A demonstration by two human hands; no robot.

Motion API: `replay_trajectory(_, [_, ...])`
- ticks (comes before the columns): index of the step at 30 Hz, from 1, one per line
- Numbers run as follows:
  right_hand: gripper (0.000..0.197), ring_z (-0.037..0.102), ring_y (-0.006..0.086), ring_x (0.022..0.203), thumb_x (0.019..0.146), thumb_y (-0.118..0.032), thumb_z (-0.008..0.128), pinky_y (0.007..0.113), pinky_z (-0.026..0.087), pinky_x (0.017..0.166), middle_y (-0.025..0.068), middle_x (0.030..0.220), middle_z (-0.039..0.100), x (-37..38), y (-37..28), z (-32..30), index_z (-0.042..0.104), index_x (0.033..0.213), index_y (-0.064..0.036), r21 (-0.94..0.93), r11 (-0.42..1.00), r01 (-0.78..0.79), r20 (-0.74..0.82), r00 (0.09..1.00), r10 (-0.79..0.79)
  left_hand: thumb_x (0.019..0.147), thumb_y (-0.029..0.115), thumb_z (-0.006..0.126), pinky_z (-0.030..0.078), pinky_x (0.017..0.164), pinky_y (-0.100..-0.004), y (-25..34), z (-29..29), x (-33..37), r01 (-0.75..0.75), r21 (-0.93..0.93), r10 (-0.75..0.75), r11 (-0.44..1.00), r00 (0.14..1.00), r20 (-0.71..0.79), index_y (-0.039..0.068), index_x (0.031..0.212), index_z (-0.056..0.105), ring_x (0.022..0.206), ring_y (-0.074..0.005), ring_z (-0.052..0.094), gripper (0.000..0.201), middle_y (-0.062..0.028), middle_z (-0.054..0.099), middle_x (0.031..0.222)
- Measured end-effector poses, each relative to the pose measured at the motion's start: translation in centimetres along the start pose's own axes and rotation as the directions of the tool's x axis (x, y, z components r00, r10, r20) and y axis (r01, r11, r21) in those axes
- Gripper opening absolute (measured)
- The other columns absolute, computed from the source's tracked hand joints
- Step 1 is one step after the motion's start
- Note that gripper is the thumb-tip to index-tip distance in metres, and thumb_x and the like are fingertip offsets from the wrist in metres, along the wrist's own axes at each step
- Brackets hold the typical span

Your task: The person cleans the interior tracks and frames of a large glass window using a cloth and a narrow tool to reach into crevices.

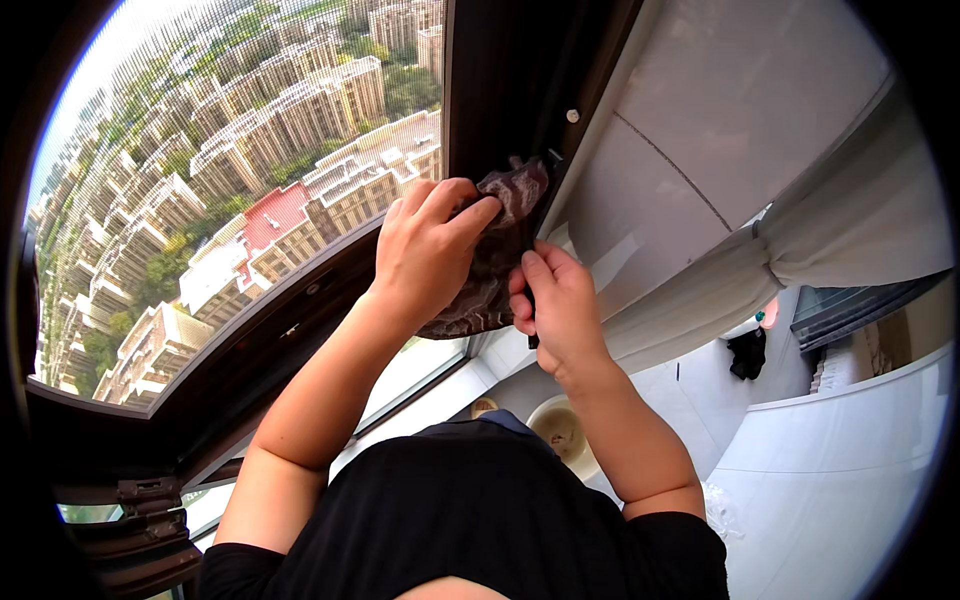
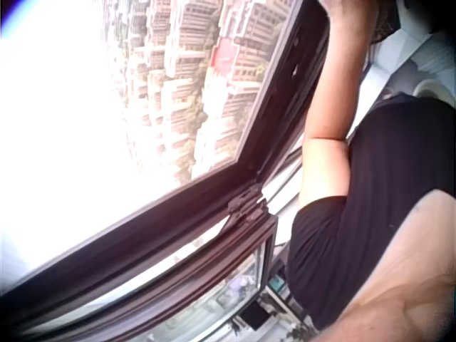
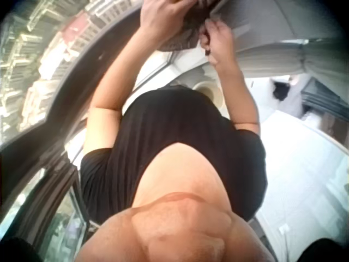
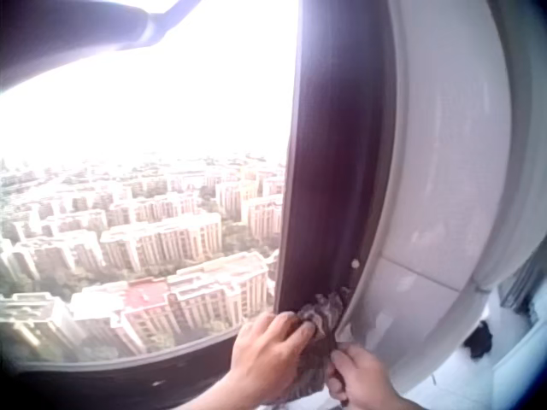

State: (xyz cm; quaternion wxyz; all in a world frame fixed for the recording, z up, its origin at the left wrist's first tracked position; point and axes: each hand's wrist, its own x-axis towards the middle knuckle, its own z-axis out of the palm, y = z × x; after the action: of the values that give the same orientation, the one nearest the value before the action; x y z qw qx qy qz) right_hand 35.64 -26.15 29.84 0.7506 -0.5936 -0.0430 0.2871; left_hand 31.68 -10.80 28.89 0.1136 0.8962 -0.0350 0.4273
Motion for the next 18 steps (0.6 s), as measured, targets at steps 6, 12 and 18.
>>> replay_trajectory(6, [0.029, 0.041, 0.0060, 0.048, 0.091, -0.008, 0.045, 0.020, 0.032, 0.040, 0.0029, 0.069, 0.050, -1.0, 0.1, -2.6, 0.048, 0.118, 0.0015, -0.185, 0.978, -0.098, 0.007, 0.995, 0.101, 0.066, 0.013, 0.070, 0.042, 0.076, -0.0358, 0.4, 0.1, -2.5, 0.205, 0.067, -0.208, 0.976, 0.977, 0.042, 0.013, 0.096, 0.061, 0.095, -0.0246, 0.055, 0.031, -0.0061, 0.056, 0.103])
replay_trajectory(12, [0.036, 0.053, 0.0197, 0.052, 0.087, -0.003, 0.049, 0.030, 0.042, 0.050, 0.0107, 0.067, 0.058, -2.1, -0.9, -3.9, 0.052, 0.123, -0.0041, -0.826, 0.354, 0.439, 0.238, 0.840, -0.488, 0.067, 0.010, 0.068, 0.042, 0.078, -0.0377, -0.4, 0.8, -3.2, 0.119, 0.033, -0.119, 0.992, 0.993, 0.024, 0.010, 0.082, 0.063, 0.095, -0.0252, 0.056, 0.016, -0.0067, 0.059, 0.097])
replay_trajectory(18, [0.040, 0.062, 0.0350, 0.071, 0.081, -0.004, 0.048, 0.043, 0.050, 0.062, 0.0181, 0.079, 0.061, 2.4, -0.8, -1.8, 0.055, 0.121, -0.0066, -0.913, -0.309, 0.266, 0.373, 0.850, -0.371, 0.066, 0.016, 0.072, 0.040, 0.090, -0.0403, -0.1, -0.8, -3.7, 0.139, -0.147, -0.134, 0.979, 0.990, 0.047, 0.008, 0.101, 0.061, 0.107, -0.0322, 0.051, 0.037, -0.0140, 0.055, 0.114])
